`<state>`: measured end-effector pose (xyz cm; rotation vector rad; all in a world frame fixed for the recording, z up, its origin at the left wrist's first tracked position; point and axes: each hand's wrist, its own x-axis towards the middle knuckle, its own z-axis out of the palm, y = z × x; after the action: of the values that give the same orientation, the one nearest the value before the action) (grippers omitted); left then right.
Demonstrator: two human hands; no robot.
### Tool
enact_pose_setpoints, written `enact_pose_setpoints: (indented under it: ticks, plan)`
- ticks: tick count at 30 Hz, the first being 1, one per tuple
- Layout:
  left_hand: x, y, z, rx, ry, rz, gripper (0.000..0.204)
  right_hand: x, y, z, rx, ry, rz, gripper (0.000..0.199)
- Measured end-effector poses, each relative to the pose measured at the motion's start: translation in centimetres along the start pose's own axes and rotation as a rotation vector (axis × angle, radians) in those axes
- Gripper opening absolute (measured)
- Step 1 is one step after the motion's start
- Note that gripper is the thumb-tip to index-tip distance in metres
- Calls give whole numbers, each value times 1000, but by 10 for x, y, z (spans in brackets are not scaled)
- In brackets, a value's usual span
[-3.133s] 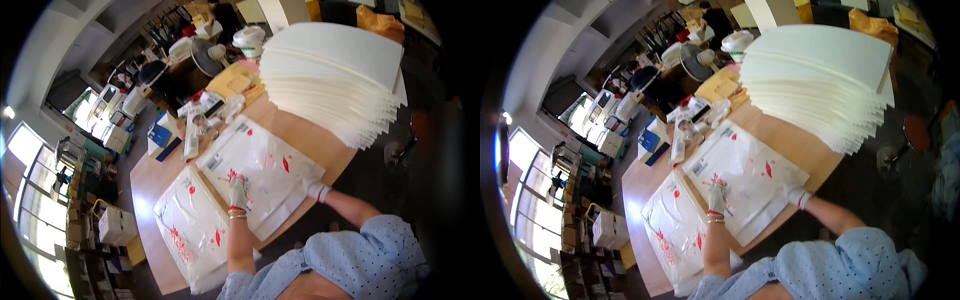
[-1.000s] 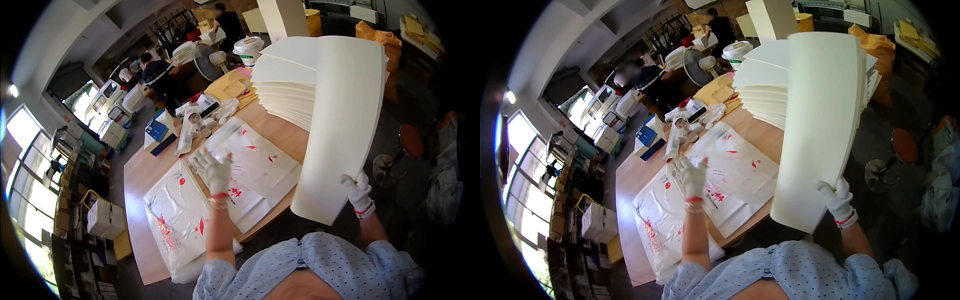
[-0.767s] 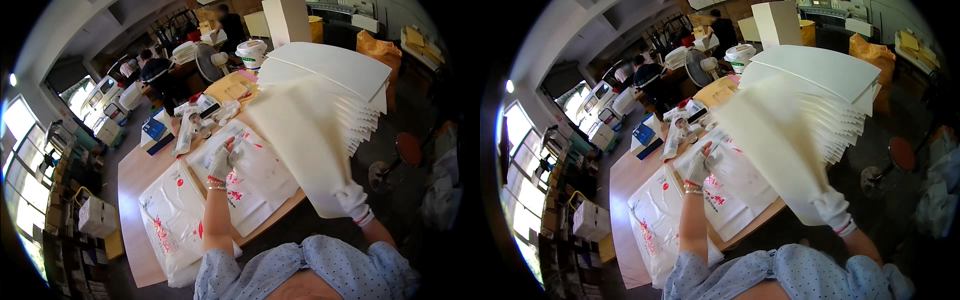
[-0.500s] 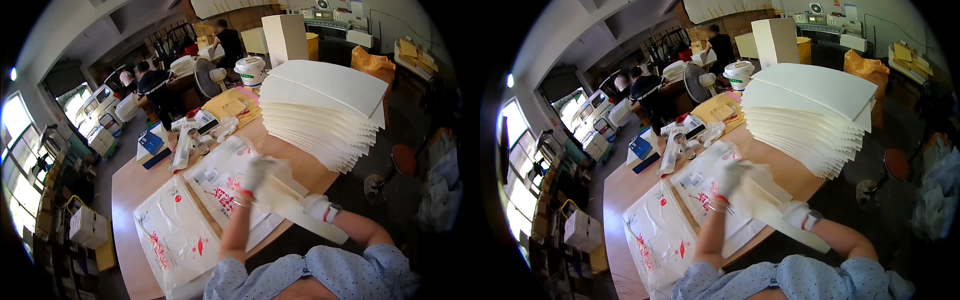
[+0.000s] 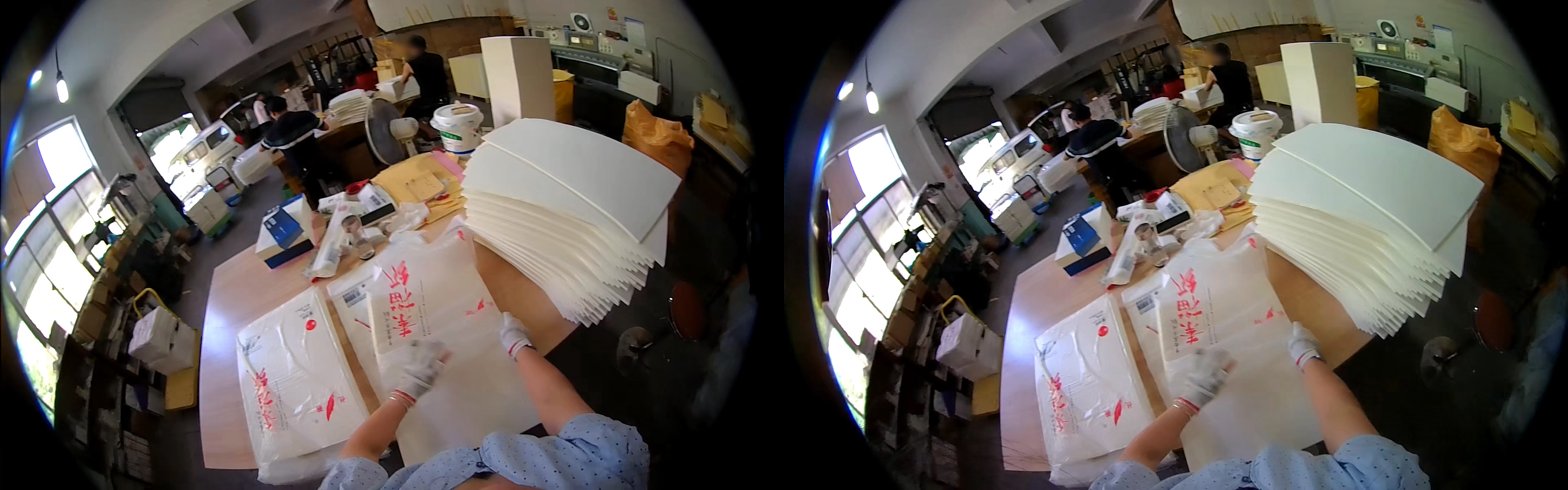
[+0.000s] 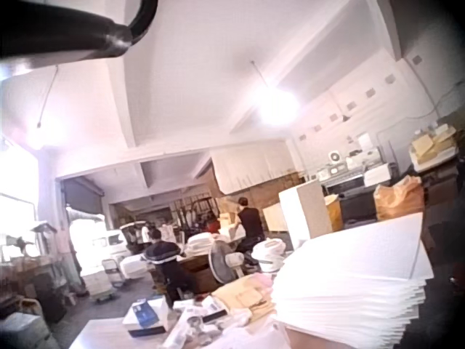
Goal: The person repeatedly picks up white foam sheets from a stack on a table and places them into white plastic bags with red text. The person wears white gloves and handles the materials one by one in a repetitive loop.
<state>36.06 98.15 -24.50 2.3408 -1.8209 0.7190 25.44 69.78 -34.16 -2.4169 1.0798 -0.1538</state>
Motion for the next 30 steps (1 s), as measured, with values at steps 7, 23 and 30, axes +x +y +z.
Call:
enact_pose_setpoints:
  ticks: [7, 23, 30]
  plan:
    - [-95, -45, 47, -1455, 489, -1251, 34, -7, 10, -11, -92, -315, -160, 76]
    - [-195, 170, -92, -906, 54, -1229, 11, -188, 107, -65, 113, -122, -362, 47]
    - [-254, 220, -31, -1640, 377, -1737, 8, -246, 117, -75, 314, -35, -360, 23]
